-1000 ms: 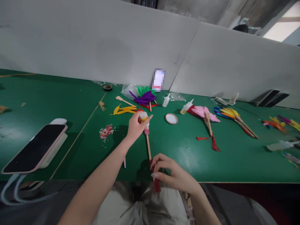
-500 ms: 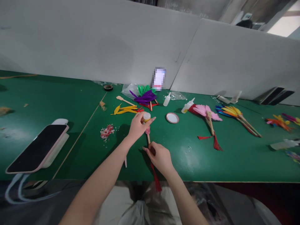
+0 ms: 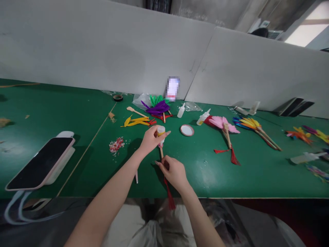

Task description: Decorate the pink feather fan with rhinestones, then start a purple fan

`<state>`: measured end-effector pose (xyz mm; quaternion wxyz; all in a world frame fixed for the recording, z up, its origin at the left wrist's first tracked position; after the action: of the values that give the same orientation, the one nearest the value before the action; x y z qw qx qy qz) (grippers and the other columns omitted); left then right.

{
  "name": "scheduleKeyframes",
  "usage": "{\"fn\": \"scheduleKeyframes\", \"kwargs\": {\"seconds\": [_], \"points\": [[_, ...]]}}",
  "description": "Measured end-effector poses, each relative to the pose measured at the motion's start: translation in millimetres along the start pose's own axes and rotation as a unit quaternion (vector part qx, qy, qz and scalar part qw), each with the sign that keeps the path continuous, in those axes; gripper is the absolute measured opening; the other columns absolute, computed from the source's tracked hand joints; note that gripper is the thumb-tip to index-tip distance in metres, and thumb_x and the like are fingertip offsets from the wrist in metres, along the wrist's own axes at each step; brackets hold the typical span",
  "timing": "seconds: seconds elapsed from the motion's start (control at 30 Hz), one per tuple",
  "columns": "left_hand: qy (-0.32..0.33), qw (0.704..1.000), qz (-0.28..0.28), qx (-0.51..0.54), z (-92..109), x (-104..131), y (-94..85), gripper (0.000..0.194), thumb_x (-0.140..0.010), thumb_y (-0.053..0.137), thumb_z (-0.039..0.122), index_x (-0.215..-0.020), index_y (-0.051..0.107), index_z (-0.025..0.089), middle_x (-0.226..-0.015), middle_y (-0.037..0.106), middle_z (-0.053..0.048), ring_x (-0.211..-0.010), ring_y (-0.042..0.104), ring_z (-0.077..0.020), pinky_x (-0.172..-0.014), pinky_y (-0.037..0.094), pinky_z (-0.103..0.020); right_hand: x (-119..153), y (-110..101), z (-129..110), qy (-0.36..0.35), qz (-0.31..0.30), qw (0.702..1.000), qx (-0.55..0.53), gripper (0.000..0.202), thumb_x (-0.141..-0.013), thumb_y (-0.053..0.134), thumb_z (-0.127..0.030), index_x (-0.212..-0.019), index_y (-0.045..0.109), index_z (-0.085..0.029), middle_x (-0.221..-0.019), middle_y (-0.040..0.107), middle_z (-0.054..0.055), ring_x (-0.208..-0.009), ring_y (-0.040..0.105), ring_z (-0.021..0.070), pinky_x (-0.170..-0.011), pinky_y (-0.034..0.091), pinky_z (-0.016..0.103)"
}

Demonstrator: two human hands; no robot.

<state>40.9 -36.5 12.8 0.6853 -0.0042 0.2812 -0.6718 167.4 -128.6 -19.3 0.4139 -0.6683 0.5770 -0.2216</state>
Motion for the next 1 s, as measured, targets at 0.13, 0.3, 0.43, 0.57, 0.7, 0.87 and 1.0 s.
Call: {"fn": "scheduleKeyframes", "kwargs": {"seconds": [0.13,0.3,0.43,0.57,0.7,0.87,1.0], "points": [[0.003,1.0,-0.006,0.009,5.8,1.7,0.2,0.029,-0.074,0.06,0.047,-0.073,0.054,0.019,-0.06,0.045,0.003,-0.051,0.036,-0.0091,-0.048,0.031,-0.023,-0.1,-0.2,0.1,0.001,-0.003,1.0,-0.005,0.029,-0.086,0.051,-0.04,-0.066,0.047,-0.02,-0.058,0.053,-0.003,-0.053,0.048,0.011,-0.05,0.026,0.021],[-0.003,0.999,0.049,0.011,2.8,0.6,-0.8,0.028,-0.074,0.062,0.045,-0.08,0.054,0.019,-0.069,0.048,0.002,-0.054,0.037,-0.0093,-0.05,0.032,-0.023,-0.1,-0.4,-0.1,-0.001,-0.002,1.0,-0.006,0.029,-0.086,0.051,-0.04,-0.067,0.047,-0.02,-0.058,0.053,-0.003,-0.053,0.048,0.011,-0.05,0.027,0.021],[0.01,1.0,0.018,-0.015,0.1,1.1,1.0,0.027,-0.075,0.06,0.045,-0.078,0.053,0.019,-0.066,0.046,0.002,-0.054,0.038,-0.0097,-0.051,0.032,-0.023,0.1,0.1,-0.8,-0.003,0.001,1.0,-0.001,0.029,-0.086,0.051,-0.041,-0.066,0.049,-0.02,-0.057,0.053,-0.003,-0.052,0.049,0.0108,-0.049,0.028,0.021],[0.002,1.0,0.004,-0.007,0.9,2.0,2.2,0.03,-0.075,0.059,0.049,-0.074,0.051,0.019,-0.061,0.044,0.003,-0.052,0.037,-0.0095,-0.049,0.031,-0.023,-0.2,0.0,-0.7,-0.004,0.0,1.0,0.001,0.029,-0.086,0.051,-0.041,-0.067,0.05,-0.02,-0.058,0.054,-0.003,-0.053,0.049,0.011,-0.049,0.028,0.022],[-0.006,0.999,0.042,0.001,0.7,1.4,1.1,0.029,-0.075,0.06,0.048,-0.078,0.052,0.02,-0.064,0.047,0.003,-0.052,0.037,-0.0095,-0.05,0.031,-0.023,-0.8,-0.6,-0.9,-0.003,0.001,1.0,-0.001,0.03,-0.086,0.05,-0.041,-0.066,0.05,-0.02,-0.058,0.053,-0.003,-0.052,0.049,0.0109,-0.05,0.029,0.022],[-0.01,1.0,-0.001,0.01,-1.3,2.1,2.9,0.031,-0.075,0.058,0.05,-0.074,0.05,0.02,-0.058,0.044,0.004,-0.051,0.039,-0.0097,-0.049,0.031,-0.023,-0.7,-1.0,-1.5,-0.003,0.0,1.0,-0.004,0.03,-0.086,0.051,-0.041,-0.065,0.05,-0.02,-0.057,0.053,-0.003,-0.052,0.048,0.0108,-0.049,0.028,0.021],[-0.02,1.0,0.015,0.009,0.8,2.3,1.3,0.031,-0.075,0.059,0.049,-0.072,0.05,0.02,-0.057,0.043,0.005,-0.05,0.036,-0.0093,-0.049,0.03,-0.022,-0.3,-1.1,-0.6,-0.003,0.002,1.0,-0.006,0.03,-0.086,0.051,-0.042,-0.065,0.048,-0.02,-0.057,0.053,-0.003,-0.052,0.049,0.0112,-0.05,0.028,0.021]]}}
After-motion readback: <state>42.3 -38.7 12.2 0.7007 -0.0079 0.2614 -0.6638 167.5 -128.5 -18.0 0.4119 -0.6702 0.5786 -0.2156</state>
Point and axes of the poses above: each hand's wrist, its own x-axis away from the middle knuckle, its own y-axis out of the palm, z = x × y, the point moved 2 cm from there along -x, towards the middle knuckle
